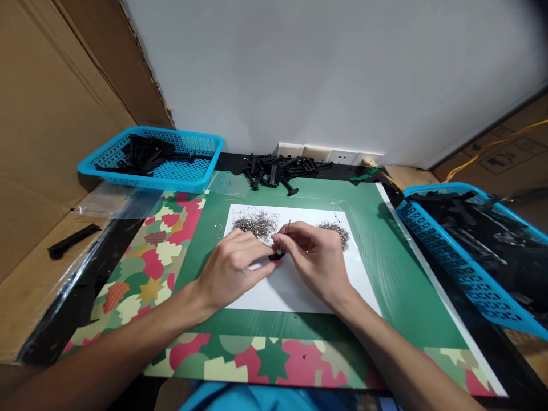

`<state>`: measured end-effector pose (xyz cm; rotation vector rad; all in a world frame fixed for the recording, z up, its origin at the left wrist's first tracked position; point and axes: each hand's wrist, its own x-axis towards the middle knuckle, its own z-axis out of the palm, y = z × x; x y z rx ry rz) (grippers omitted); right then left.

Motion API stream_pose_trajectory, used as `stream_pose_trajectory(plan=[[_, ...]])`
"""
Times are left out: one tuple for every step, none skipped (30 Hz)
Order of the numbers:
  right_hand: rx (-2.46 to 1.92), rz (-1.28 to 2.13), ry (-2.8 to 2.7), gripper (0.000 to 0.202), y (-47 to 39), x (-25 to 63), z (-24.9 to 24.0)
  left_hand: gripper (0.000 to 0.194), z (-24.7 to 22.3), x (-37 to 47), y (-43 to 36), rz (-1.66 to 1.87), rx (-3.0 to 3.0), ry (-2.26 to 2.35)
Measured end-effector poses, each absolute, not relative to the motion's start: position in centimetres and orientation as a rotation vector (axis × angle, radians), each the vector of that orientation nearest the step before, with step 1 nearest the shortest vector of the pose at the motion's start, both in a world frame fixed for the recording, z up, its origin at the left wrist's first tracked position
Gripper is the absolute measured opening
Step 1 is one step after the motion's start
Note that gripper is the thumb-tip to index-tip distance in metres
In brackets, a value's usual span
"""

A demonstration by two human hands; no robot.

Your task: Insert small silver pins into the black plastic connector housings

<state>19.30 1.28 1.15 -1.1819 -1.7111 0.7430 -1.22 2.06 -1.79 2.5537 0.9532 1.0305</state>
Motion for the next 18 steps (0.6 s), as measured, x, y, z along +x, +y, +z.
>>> stream_pose_trajectory(plan=[[-1.180, 0.739, -1.721, 0.017, 1.3, 19.3, 1.2, 0.005, -1.8, -1.2, 2.1, 1.030, 2.560, 0.952], [-1.178, 0.734, -1.733, 0.018, 1.3, 19.3, 1.2, 0.004, -1.9, -1.2, 2.0, 1.033, 2.562, 0.952], [-1.175, 0.727, -1.745, 0.019, 1.2, 19.3, 1.2, 0.004, -1.9, -1.2, 2.0, 1.034, 2.562, 0.952], [-1.173, 0.717, -1.758, 0.020, 1.2, 19.3, 1.1, 0.004, -1.9, -1.2, 2.0, 1.035, 2.559, 0.950], [-1.170, 0.703, -1.771, 0.021, 1.2, 19.3, 1.1, 0.004, -1.9, -1.2, 2.0, 1.035, 2.555, 0.947], [-1.164, 0.683, -1.783, 0.022, 1.1, 19.3, 1.1, 0.005, -1.8, -1.1, 1.9, 1.038, 2.549, 0.947], [-1.158, 0.658, -1.795, 0.023, 1.1, 19.3, 1.1, 0.006, -1.8, -1.1, 1.9, 1.040, 2.545, 0.948], [-1.150, 0.629, -1.806, 0.023, 1.1, 19.2, 1.0, 0.008, -1.7, -1.1, 1.8, 1.044, 2.541, 0.951], [-1.139, 0.597, -1.816, 0.023, 1.0, 19.2, 1.0, 0.009, -1.7, -1.0, 1.8, 1.048, 2.537, 0.953], [-1.125, 0.565, -1.826, 0.023, 1.0, 19.2, 0.9, 0.009, -1.6, -1.0, 1.7, 1.053, 2.532, 0.956], [-1.109, 0.535, -1.834, 0.023, 0.9, 19.2, 0.9, 0.009, -1.6, -0.9, 1.7, 1.056, 2.528, 0.958], [-1.094, 0.508, -1.842, 0.023, 0.9, 19.2, 0.8, 0.010, -1.5, -0.9, 1.7, 1.058, 2.524, 0.957], [-1.081, 0.485, -1.848, 0.024, 0.8, 19.2, 0.7, 0.010, -1.5, -0.9, 1.6, 1.059, 2.517, 0.956], [-1.071, 0.469, -1.856, 0.025, 0.7, 19.1, 0.6, 0.010, -1.5, -0.9, 1.6, 1.060, 2.510, 0.956], [-1.068, 0.459, -1.860, 0.026, 0.6, 19.1, 0.5, 0.010, -1.5, -0.9, 1.6, 1.057, 2.503, 0.958], [-1.072, 0.456, -1.863, 0.026, 0.5, 19.0, 0.4, 0.011, -1.6, -0.9, 1.6, 1.050, 2.498, 0.962], [-1.082, 0.459, -1.864, 0.026, 0.4, 19.0, 0.2, 0.011, -1.6, -0.9, 1.6, 1.042, 2.494, 0.966], [-1.095, 0.472, -1.861, 0.026, 0.4, 18.9, 0.1, 0.012, -1.7, -0.9, 1.7, 1.040, 2.489, 0.970]])
